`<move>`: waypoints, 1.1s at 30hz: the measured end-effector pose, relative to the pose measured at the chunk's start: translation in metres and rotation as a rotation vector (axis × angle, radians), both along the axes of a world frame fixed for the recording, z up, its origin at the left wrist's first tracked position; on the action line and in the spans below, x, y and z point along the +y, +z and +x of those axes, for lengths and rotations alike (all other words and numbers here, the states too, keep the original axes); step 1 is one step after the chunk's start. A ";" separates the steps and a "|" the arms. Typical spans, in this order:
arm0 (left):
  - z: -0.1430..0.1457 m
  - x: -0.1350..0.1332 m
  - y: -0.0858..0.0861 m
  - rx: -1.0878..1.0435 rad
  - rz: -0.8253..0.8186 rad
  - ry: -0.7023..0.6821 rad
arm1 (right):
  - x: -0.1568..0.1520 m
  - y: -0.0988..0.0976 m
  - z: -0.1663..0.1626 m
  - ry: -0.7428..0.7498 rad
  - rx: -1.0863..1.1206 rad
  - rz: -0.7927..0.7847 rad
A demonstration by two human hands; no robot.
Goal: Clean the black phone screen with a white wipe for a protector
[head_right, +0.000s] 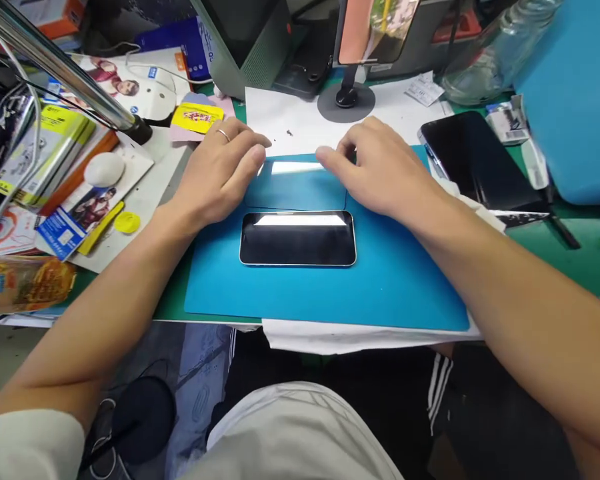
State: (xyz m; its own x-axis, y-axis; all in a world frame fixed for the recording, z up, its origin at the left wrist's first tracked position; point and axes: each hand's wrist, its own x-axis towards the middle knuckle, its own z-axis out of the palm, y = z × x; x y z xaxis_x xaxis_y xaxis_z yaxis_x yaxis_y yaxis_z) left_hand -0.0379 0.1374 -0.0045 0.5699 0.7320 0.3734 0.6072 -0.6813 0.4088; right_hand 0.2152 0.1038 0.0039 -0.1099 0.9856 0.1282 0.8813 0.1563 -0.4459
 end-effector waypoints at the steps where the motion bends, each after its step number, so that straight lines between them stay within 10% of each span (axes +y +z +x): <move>1: 0.000 -0.001 0.000 -0.008 0.013 0.007 | 0.000 -0.001 -0.001 -0.033 0.022 0.004; 10: -0.004 -0.008 0.002 -0.117 0.004 -0.004 | -0.010 -0.001 -0.003 0.095 0.525 0.037; 24: -0.010 -0.028 0.003 -0.193 0.028 -0.027 | -0.026 0.013 0.021 0.304 0.269 0.064; 33: -0.012 -0.028 0.008 -0.052 -0.241 -0.170 | -0.023 -0.006 0.047 0.546 0.159 0.087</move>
State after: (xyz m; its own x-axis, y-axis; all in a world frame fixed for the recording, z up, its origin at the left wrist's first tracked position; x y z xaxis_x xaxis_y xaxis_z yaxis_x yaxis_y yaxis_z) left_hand -0.0496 0.1093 0.0034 0.6768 0.6985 0.2326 0.4662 -0.6511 0.5990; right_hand 0.2621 0.0806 -0.0021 -0.5725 0.7765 0.2631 0.5858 0.6119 -0.5314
